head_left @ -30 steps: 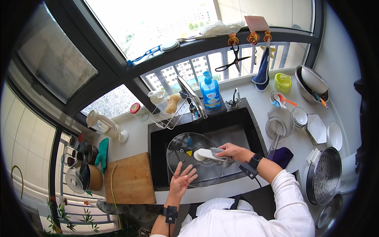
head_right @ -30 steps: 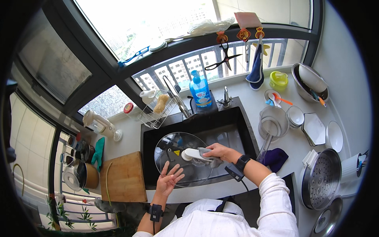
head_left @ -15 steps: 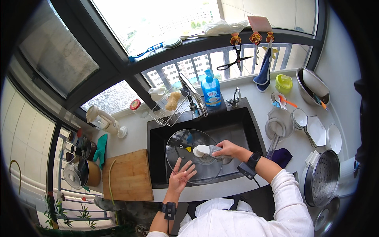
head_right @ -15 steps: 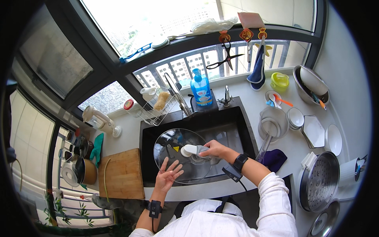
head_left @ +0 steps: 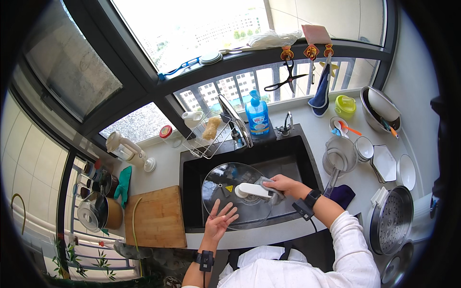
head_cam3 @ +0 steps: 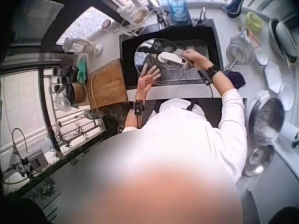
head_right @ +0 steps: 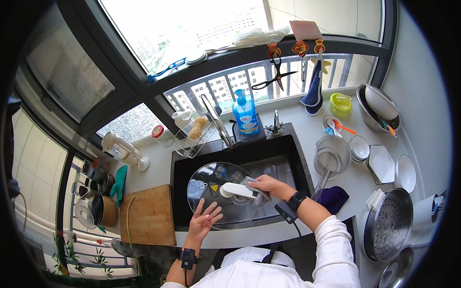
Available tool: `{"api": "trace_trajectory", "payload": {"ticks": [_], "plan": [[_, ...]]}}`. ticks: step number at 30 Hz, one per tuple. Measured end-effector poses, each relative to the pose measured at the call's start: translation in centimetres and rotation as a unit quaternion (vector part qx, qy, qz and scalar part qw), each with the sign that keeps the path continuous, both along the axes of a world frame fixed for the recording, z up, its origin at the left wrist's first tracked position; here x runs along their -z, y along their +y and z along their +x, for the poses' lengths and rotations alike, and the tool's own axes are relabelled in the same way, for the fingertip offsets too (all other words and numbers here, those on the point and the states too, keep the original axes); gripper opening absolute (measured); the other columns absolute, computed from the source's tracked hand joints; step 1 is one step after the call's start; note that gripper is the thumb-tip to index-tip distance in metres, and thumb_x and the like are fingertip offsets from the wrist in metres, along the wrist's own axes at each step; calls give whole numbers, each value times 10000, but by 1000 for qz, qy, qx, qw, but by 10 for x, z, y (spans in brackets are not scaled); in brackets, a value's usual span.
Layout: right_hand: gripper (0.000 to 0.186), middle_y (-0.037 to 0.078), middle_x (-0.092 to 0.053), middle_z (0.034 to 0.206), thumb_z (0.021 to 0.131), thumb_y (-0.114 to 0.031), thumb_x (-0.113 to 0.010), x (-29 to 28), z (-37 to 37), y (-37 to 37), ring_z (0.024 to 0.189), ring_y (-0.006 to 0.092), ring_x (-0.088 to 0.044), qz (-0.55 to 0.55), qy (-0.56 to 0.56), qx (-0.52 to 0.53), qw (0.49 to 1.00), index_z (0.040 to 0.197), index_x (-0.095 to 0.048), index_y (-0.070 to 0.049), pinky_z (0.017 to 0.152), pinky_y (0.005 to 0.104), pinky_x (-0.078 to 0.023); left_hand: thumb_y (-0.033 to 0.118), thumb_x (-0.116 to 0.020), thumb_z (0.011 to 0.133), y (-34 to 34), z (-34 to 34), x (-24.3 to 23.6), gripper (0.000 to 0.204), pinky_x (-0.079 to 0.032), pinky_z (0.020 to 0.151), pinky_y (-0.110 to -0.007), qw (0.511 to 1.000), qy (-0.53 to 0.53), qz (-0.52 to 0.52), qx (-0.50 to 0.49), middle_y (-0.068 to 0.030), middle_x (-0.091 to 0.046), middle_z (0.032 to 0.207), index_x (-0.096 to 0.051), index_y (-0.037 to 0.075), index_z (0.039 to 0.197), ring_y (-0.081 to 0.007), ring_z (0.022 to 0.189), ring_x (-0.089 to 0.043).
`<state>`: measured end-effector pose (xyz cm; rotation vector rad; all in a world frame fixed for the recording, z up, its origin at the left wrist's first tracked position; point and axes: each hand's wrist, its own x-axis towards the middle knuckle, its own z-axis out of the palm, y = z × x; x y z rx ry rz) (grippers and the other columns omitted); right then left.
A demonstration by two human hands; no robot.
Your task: The person washes a glass pot lid and a wok in the kitchen sink using a sponge and running water. They scrub both items, rinse them under the tap, and place the lid on a steamer insert on the counter.
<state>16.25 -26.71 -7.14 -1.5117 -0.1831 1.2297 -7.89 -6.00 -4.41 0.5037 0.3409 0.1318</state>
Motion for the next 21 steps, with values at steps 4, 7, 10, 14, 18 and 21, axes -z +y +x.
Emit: {"api": "trace_trajectory", "payload": {"ticks": [4, 7, 10, 14, 18, 21], "plan": [[371, 94, -642, 925, 877, -317, -602, -13, 16, -18, 775, 146, -622, 66, 123, 60, 988, 1009, -611, 29, 682, 279, -502, -159, -411, 756, 2, -8, 0, 703, -354, 995, -575, 1000, -22, 2, -2, -263, -374, 1350, -385, 197, 1362, -447, 1229, -384], [364, 88, -640, 926, 880, -322, -596, -21, 17, -23, 774, 145, -622, 49, 105, 21, 993, 1019, -614, 14, 699, 278, -500, -160, -405, 759, 4, -8, -3, 708, -349, 1000, -570, 999, -41, 4, 3, -253, -378, 1352, -376, 201, 1368, -440, 1234, -383], [296, 78, -652, 886, 846, -267, -648, -20, 7, -13, 753, 137, -617, 59, 29, -57, 996, 971, -656, 1, 670, 264, -490, -166, -388, 774, 3, -5, -7, 694, -348, 1003, -569, 999, -51, 6, 9, -260, -376, 1349, -384, 198, 1365, -446, 1237, -373], [245, 63, -655, 818, 822, -208, -674, -13, -6, 1, 680, 111, -608, 30, 14, -7, 999, 919, -674, 17, 599, 253, -482, -161, -389, 774, 1, 1, -10, 692, -354, 998, -565, 998, -39, 40, 12, -260, -376, 1349, -377, 194, 1368, -442, 1231, -384], [252, 63, -649, 787, 823, -211, -671, -6, -9, 4, 631, 106, -599, 23, -4, 42, 999, 914, -672, 24, 559, 257, -473, -152, -399, 770, 1, 4, -10, 694, -360, 992, -566, 998, -43, 46, 15, -262, -371, 1353, -375, 196, 1370, -442, 1229, -388], [284, 70, -646, 766, 829, -239, -662, -2, -10, 1, 616, 106, -594, 82, 21, 9, 996, 920, -668, 30, 549, 262, -468, -150, -396, 768, 5, 2, -10, 690, -363, 989, -569, 998, -33, 39, 20, -274, -359, 1354, -382, 193, 1366, -450, 1227, -386]]}}
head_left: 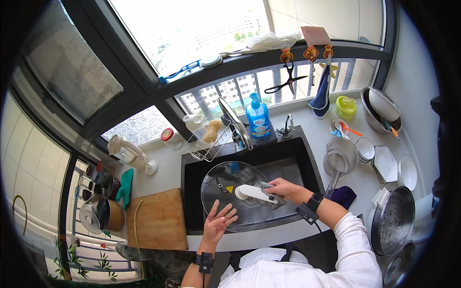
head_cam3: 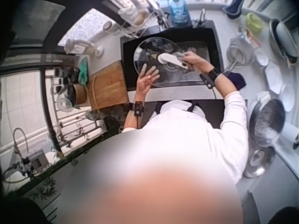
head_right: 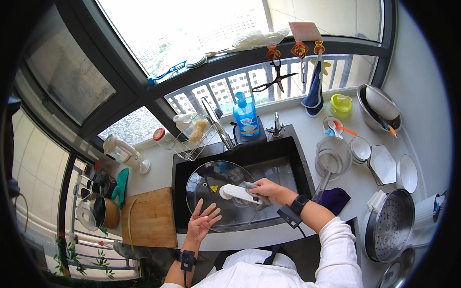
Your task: The person washes a glass pot lid and a wok in the kitchen sink using a sponge and running water. They scrub both items, rinse them under the tap, and place the lid on a steamer insert on the counter.
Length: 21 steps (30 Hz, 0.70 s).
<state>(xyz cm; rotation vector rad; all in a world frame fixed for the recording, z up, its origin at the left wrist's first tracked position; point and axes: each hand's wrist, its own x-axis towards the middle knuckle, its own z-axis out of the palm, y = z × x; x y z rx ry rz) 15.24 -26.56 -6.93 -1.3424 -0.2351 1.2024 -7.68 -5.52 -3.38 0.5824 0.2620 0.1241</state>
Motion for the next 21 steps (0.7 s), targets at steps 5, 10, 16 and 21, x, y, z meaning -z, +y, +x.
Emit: {"api": "trace_trajectory", "payload": {"ticks": [5, 10, 16, 21], "plan": [[299, 72, -646, 782, 860, -244, -626, 7, -6, 4, 646, 114, -602, -48, -77, 43, 995, 947, -654, 41, 564, 269, -482, -142, -401, 774, -3, 2, 3, 682, -362, 989, -573, 1000, 11, 0, -1, -285, -338, 1362, -376, 193, 1368, -457, 1232, -373], [253, 87, -658, 842, 868, -204, -617, 4, 1, -3, 708, 136, -628, -39, 63, 48, 996, 952, -656, 31, 627, 274, -516, -141, -401, 774, -3, -1, 5, 684, -359, 992, -572, 1000, 9, -11, -4, -276, -334, 1369, -377, 198, 1368, -454, 1237, -368], [304, 75, -661, 874, 788, -220, -713, -9, 9, -14, 706, 126, -620, 1, 22, -60, 998, 976, -672, 15, 646, 249, -492, -149, -393, 775, -3, -1, 1, 693, -358, 993, -568, 1000, -1, -14, 12, -270, -361, 1356, -369, 201, 1373, -452, 1231, -378], [415, 55, -662, 822, 713, -343, -767, -20, 4, -2, 721, 117, -601, -81, -123, -99, 984, 960, -696, -16, 665, 247, -469, -162, -411, 782, -9, 5, -4, 668, -385, 980, -546, 1000, 1, 4, 31, -262, -400, 1330, -383, 165, 1364, -441, 1195, -429]]}}
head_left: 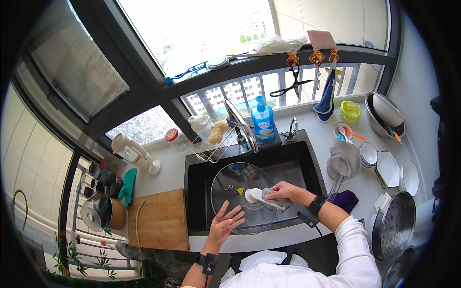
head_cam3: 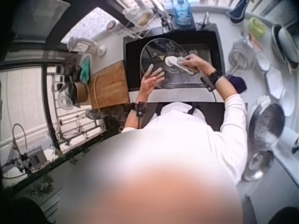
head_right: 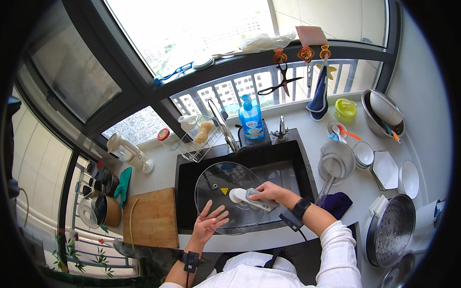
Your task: The person washes a glass pot lid and a wok in the kitchen sink using a sponge and running water. They scrub both items, rinse them under the tap, and place the lid on a steamer insert on the counter.
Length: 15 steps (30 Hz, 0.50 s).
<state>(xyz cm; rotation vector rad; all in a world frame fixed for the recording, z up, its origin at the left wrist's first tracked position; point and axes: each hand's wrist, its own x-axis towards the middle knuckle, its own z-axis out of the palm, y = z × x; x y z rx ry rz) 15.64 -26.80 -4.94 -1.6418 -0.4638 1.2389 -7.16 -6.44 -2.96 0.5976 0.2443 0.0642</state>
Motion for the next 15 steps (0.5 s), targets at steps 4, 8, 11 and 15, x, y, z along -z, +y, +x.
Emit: {"api": "trace_trajectory", "payload": {"ticks": [4, 8, 11, 15], "plan": [[416, 40, -657, 807, 734, -384, -739, -3, -5, 13, 714, 102, -578, 41, -59, -19, 997, 961, -699, -37, 665, 250, -459, -169, -411, 775, -3, 7, 1, 690, -400, 968, -546, 999, 9, 40, 18, -271, -407, 1321, -375, 181, 1369, -445, 1200, -421], [499, 115, -670, 849, 791, -485, -626, 11, -13, 32, 766, 199, -622, -27, -147, 28, 988, 949, -685, -15, 704, 301, -473, -167, -408, 779, -8, 15, -1, 682, -432, 941, -534, 997, 37, 61, -8, -281, -394, 1324, -347, 150, 1380, -449, 1177, -442], [588, 186, -661, 881, 832, -554, -508, 26, -14, 47, 838, 310, -629, -50, -213, 74, 973, 937, -672, 1, 752, 356, -470, -165, -410, 780, -16, 20, -2, 683, -447, 929, -528, 996, 52, 73, -25, -292, -379, 1328, -328, 136, 1387, -458, 1168, -447], [633, 227, -642, 926, 859, -582, -420, 35, -13, 50, 917, 384, -600, -41, -215, 65, 974, 949, -655, -1, 802, 390, -456, -163, -413, 775, -17, 18, 0, 703, -443, 931, -537, 996, 65, 58, -35, -304, -368, 1327, -301, 144, 1397, -474, 1166, -439]]}}
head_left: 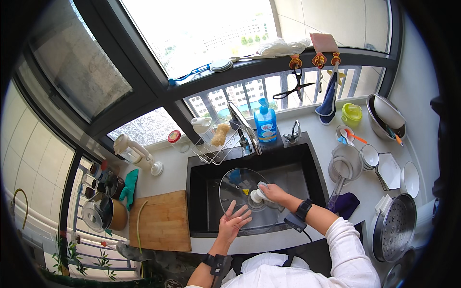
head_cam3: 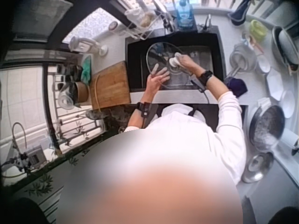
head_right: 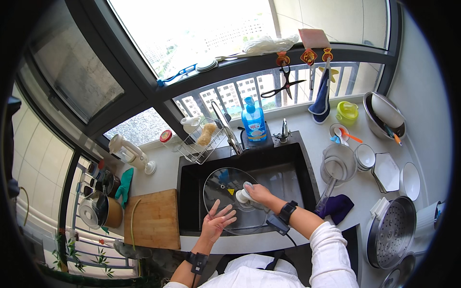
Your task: The person washes a glass pot lid and a wok in the kitchen sink using a sponge and running water. They scrub both items, rinse them under the tap, and place the lid on a steamer insert on the counter.
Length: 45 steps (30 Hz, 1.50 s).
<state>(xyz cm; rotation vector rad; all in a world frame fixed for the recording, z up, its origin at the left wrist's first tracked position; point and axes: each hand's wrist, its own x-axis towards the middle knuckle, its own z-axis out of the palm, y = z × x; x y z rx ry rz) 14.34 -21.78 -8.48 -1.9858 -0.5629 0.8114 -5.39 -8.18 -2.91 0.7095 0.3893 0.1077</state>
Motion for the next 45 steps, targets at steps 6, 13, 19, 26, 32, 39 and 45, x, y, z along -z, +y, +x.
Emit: {"api": "trace_trajectory", "payload": {"ticks": [6, 13, 19, 26, 32, 39, 45], "plan": [[642, 250, -605, 1033, 889, -583, -346, -10, -9, -1, 990, 404, -564, -104, -87, -75, 988, 1042, -596, -12, 834, 424, -441, -148, -426, 774, 4, -4, 10, 689, -421, 941, -564, 998, -2, -55, -13, -305, -360, 1331, -329, 160, 1383, -486, 1180, -417], [610, 197, -629, 996, 901, -539, -385, -18, 18, -27, 919, 307, -602, -111, 25, -181, 977, 1109, -600, -8, 802, 376, -452, -135, -437, 772, 12, -13, 20, 686, -398, 953, -583, 993, -11, -106, -40, -305, -363, 1329, -306, 146, 1385, -485, 1184, -413], [438, 130, -637, 853, 896, -395, -515, -8, 14, -48, 745, 198, -565, 14, 104, -89, 990, 1014, -629, 11, 694, 321, -450, -144, -421, 782, 24, -17, 27, 671, -392, 962, -578, 991, -29, -112, -62, -289, -363, 1339, -313, 149, 1376, -469, 1192, -415], [390, 114, -619, 751, 920, -302, -481, 34, 4, -20, 688, 181, -560, 49, 38, 154, 986, 892, -608, 66, 634, 344, -445, -145, -414, 787, 21, -11, 27, 726, -394, 967, -569, 988, -25, -132, -82, -286, -353, 1346, -226, 172, 1413, -469, 1205, -399], [488, 120, -637, 874, 944, -379, -414, 53, -6, -11, 809, 203, -614, 204, 332, 435, 812, 962, -585, 78, 680, 346, -462, -143, -407, 795, 22, -10, 29, 737, -382, 976, -573, 987, -20, -123, -103, -279, -349, 1350, -197, 179, 1424, -460, 1204, -405], [495, 241, -611, 1003, 919, -414, -413, 57, -41, -13, 929, 375, -594, 27, 108, 281, 953, 1049, -564, 38, 819, 379, -446, -141, -412, 789, 16, -3, 26, 772, -302, 957, -691, 986, 12, -119, -116, -204, -267, 1420, -179, 246, 1415, -401, 1270, -346], [397, 228, -506, 1163, 831, -340, -522, 27, -58, -11, 1113, 372, -462, -106, -169, 80, 977, 1087, -588, -44, 929, 471, -361, -139, -410, 792, 17, 3, 27, 802, -277, 906, -758, 980, 17, -147, -130, -170, -217, 1448, -156, 291, 1421, -371, 1293, -323]]}}
